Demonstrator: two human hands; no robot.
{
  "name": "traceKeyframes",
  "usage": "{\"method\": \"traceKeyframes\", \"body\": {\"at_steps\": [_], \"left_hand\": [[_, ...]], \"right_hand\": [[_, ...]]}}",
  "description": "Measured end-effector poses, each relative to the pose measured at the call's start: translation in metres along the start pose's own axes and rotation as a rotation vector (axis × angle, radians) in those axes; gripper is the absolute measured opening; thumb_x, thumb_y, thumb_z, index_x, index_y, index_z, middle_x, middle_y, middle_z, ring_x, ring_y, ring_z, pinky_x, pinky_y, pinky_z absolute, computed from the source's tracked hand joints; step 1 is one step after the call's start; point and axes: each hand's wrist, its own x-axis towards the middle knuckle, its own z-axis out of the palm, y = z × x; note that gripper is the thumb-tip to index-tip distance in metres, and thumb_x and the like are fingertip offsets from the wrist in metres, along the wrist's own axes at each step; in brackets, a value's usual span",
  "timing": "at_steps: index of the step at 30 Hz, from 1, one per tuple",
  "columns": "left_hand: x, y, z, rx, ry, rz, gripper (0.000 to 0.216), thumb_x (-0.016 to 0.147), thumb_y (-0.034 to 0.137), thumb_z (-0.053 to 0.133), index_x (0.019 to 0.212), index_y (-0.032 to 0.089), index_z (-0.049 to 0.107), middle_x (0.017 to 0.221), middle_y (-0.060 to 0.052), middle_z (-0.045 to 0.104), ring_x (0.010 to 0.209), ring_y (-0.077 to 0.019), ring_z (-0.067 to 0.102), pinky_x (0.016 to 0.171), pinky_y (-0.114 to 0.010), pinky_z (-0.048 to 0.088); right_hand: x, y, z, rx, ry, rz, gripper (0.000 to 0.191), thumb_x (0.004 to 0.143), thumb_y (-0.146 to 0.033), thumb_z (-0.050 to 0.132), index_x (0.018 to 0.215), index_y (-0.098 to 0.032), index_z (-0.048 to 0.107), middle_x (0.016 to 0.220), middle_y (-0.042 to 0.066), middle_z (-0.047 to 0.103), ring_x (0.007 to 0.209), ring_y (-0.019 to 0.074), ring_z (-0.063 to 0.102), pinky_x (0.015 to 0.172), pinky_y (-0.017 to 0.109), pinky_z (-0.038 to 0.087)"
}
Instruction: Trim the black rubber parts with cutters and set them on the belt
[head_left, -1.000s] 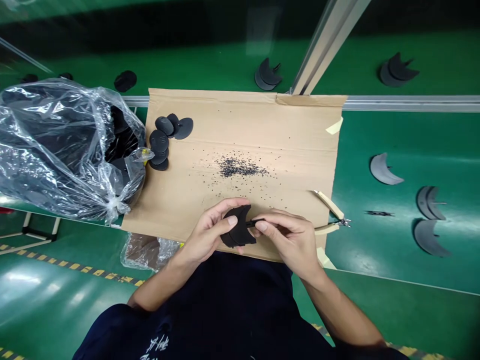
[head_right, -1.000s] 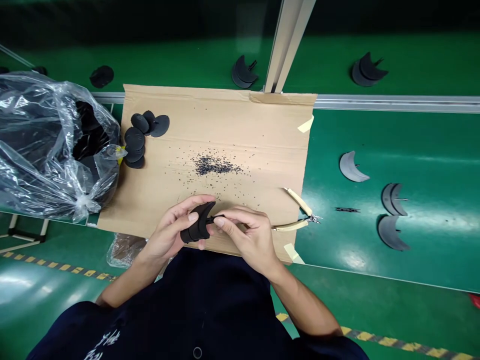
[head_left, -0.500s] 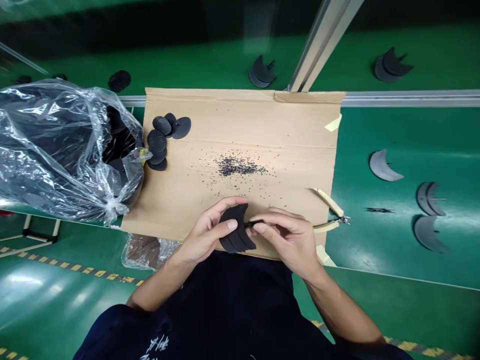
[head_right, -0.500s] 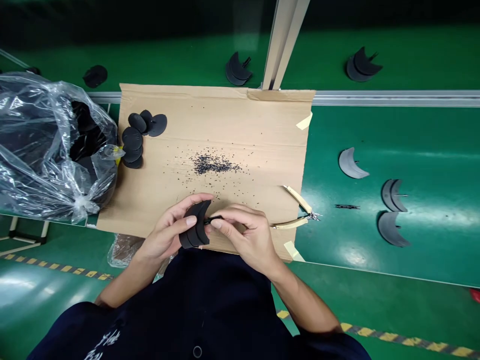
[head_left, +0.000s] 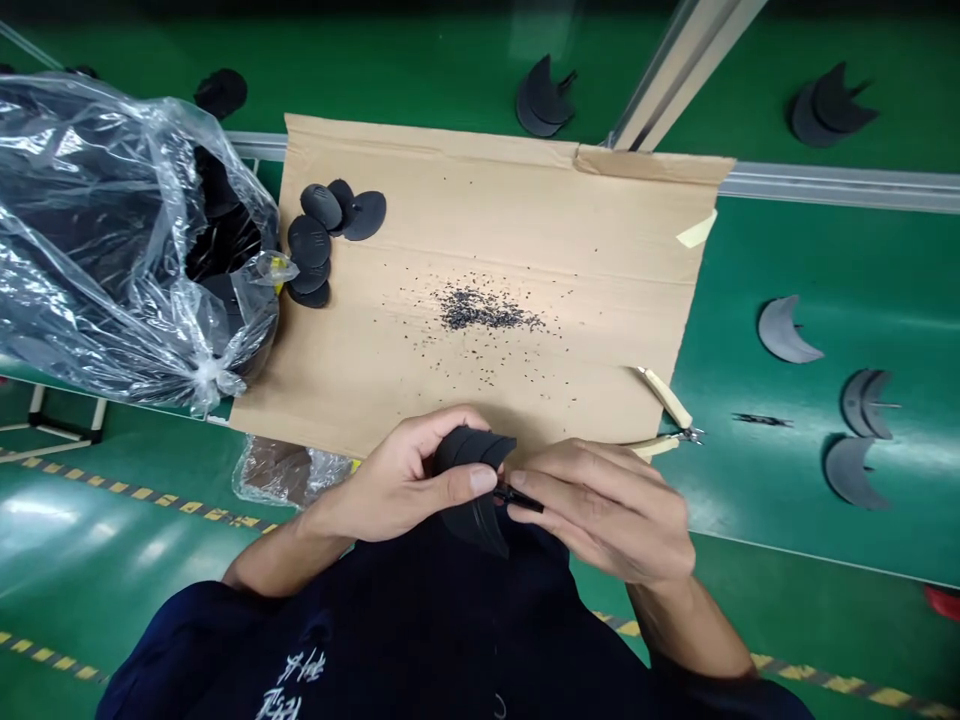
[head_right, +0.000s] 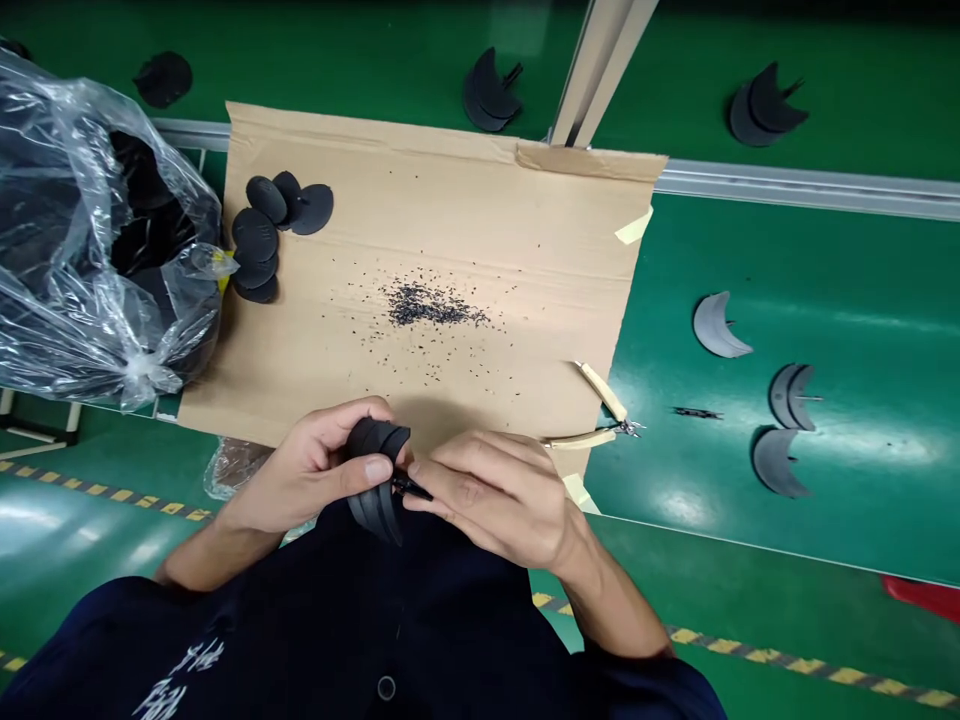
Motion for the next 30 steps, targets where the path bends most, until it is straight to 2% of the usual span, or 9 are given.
{"method": "traceKeyframes", "body": {"at_steps": [3, 8, 12, 16, 20, 22, 24, 26, 30], "left_hand": [[-0.002, 0.0, 0.004, 0.048, 0.008, 0.004, 0.024, 0.09, 0.038, 0.07, 0.087, 0.017, 0.06, 0.075, -0.001, 0.056, 0.065, -0.0111, 0.049, 0.056, -0.02, 0.044], [-0.009, -0.004, 0.013, 0.185, 0.111, 0.055, 0.019, 0.09, 0.035, 0.069, 0.09, 0.018, 0.06, 0.078, -0.001, 0.06, 0.069, -0.0123, 0.054, 0.062, -0.021, 0.046], [-0.002, -0.008, 0.017, 0.12, 0.127, 0.054, 0.024, 0.091, 0.038, 0.068, 0.085, 0.017, 0.058, 0.073, 0.001, 0.054, 0.063, -0.0098, 0.047, 0.055, -0.02, 0.04], [0.012, -0.007, 0.015, -0.067, 0.042, 0.026, 0.032, 0.088, 0.044, 0.071, 0.083, 0.016, 0.056, 0.068, 0.004, 0.046, 0.057, -0.0073, 0.04, 0.05, -0.018, 0.035], [0.017, -0.004, 0.01, -0.086, -0.104, 0.023, 0.029, 0.089, 0.042, 0.073, 0.084, 0.015, 0.062, 0.071, 0.001, 0.052, 0.061, -0.0088, 0.045, 0.055, -0.02, 0.039], [0.017, -0.005, 0.009, -0.041, -0.039, 0.062, 0.027, 0.088, 0.04, 0.074, 0.084, 0.015, 0.064, 0.075, -0.001, 0.056, 0.066, -0.0103, 0.05, 0.059, -0.021, 0.042], [0.017, -0.008, 0.012, -0.008, 0.101, 0.115, 0.026, 0.086, 0.039, 0.076, 0.084, 0.016, 0.064, 0.077, -0.001, 0.058, 0.068, -0.0112, 0.052, 0.061, -0.021, 0.044], [0.017, -0.013, 0.016, 0.01, 0.22, 0.176, 0.025, 0.086, 0.038, 0.076, 0.084, 0.017, 0.063, 0.077, -0.001, 0.059, 0.07, -0.0118, 0.054, 0.063, -0.022, 0.045], [0.016, -0.023, 0.019, 0.06, 0.239, 0.232, 0.028, 0.082, 0.038, 0.081, 0.09, 0.018, 0.063, 0.087, -0.003, 0.066, 0.08, -0.0147, 0.061, 0.073, -0.024, 0.049]], "right_hand": [[-0.002, -0.003, 0.002, -0.044, 0.005, 0.001, 0.035, 0.088, -0.023, 0.077, 0.122, -0.024, 0.07, 0.088, 0.005, 0.076, 0.075, 0.0191, 0.073, 0.066, 0.032, 0.062], [-0.007, -0.004, 0.012, -0.018, 0.119, 0.029, 0.023, 0.089, -0.019, 0.074, 0.112, -0.02, 0.074, 0.083, 0.006, 0.076, 0.071, 0.0191, 0.072, 0.063, 0.032, 0.062], [-0.006, -0.003, 0.017, 0.092, 0.179, 0.171, 0.015, 0.089, -0.021, 0.074, 0.104, -0.023, 0.078, 0.08, 0.004, 0.076, 0.066, 0.0169, 0.071, 0.059, 0.029, 0.059], [0.003, 0.001, 0.014, 0.248, 0.239, 0.333, 0.007, 0.088, -0.028, 0.076, 0.093, -0.023, 0.079, 0.077, 0.004, 0.074, 0.062, 0.0156, 0.068, 0.057, 0.028, 0.057], [0.005, 0.004, 0.012, 0.411, 0.212, 0.384, 0.019, 0.092, -0.04, 0.071, 0.089, -0.022, 0.078, 0.073, 0.004, 0.071, 0.063, 0.0159, 0.066, 0.058, 0.029, 0.056], [0.001, 0.004, 0.015, 0.482, 0.21, 0.447, 0.028, 0.095, -0.047, 0.065, 0.094, -0.021, 0.075, 0.074, 0.004, 0.069, 0.065, 0.0159, 0.066, 0.061, 0.029, 0.056], [-0.003, 0.003, 0.019, 0.538, 0.258, 0.499, 0.04, 0.095, -0.059, 0.06, 0.101, -0.022, 0.072, 0.077, 0.003, 0.067, 0.066, 0.0159, 0.065, 0.063, 0.03, 0.056], [-0.005, 0.001, 0.022, 0.519, 0.288, 0.505, 0.043, 0.089, -0.063, 0.064, 0.1, -0.022, 0.069, 0.078, 0.002, 0.065, 0.067, 0.016, 0.063, 0.062, 0.03, 0.054], [-0.002, -0.004, 0.02, 0.347, 0.237, 0.547, 0.019, 0.091, -0.038, 0.072, 0.082, -0.021, 0.069, 0.073, 0.002, 0.063, 0.067, 0.0156, 0.058, 0.06, 0.03, 0.048]]}}
